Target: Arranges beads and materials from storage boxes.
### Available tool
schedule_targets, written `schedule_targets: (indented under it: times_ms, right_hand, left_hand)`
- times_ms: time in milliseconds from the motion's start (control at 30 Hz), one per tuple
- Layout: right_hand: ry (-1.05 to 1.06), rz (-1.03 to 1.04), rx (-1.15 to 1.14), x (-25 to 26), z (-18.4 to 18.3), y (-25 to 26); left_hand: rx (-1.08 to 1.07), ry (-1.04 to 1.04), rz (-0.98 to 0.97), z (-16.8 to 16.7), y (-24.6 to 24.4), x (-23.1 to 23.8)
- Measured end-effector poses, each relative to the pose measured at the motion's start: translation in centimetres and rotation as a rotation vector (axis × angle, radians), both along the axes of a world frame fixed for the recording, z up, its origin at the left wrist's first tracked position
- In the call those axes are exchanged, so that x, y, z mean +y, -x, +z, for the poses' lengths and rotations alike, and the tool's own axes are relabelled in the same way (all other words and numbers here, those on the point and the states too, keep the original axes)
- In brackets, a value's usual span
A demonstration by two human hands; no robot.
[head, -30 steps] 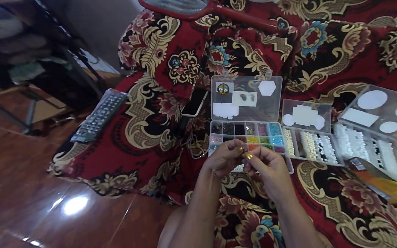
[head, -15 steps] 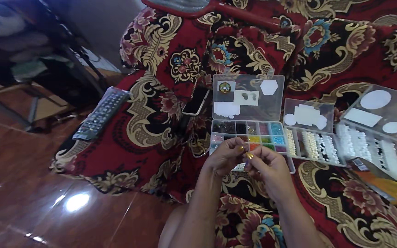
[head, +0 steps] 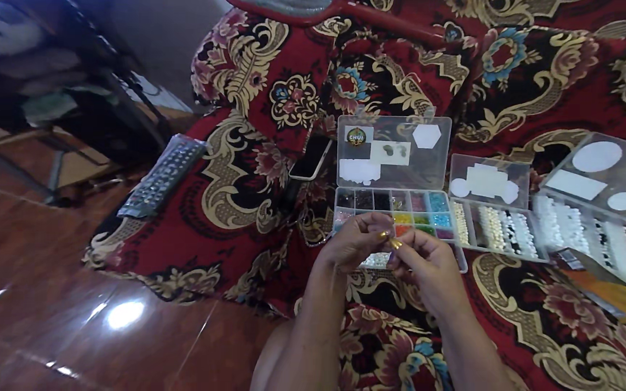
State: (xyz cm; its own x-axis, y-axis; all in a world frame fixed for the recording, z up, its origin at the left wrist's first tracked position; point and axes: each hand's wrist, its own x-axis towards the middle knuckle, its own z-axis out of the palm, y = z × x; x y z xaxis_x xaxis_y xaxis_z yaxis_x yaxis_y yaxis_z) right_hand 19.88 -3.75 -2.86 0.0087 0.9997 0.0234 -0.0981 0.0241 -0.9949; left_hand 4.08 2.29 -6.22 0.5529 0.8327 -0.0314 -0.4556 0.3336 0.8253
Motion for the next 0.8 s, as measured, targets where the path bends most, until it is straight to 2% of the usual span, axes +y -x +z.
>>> schedule_targets:
  times_ms: [200,467,800]
  right_hand:
    - [-0.012,0.013,-0.006,0.0,0.0,0.0]
    - [-0.004,-0.001,-0.017,0.0,0.1,0.0]
    - [-0.055,-0.138,0.027,0.4,-0.6,0.6]
  left_hand:
    - [0.098,-0.039,0.051,1.1,0.7,-0.1]
    - [0.333,-0.137,0.192,4.1,1.1,-1.0]
    - [0.561,-0.358,0.273,5.9,0.5,-1.9]
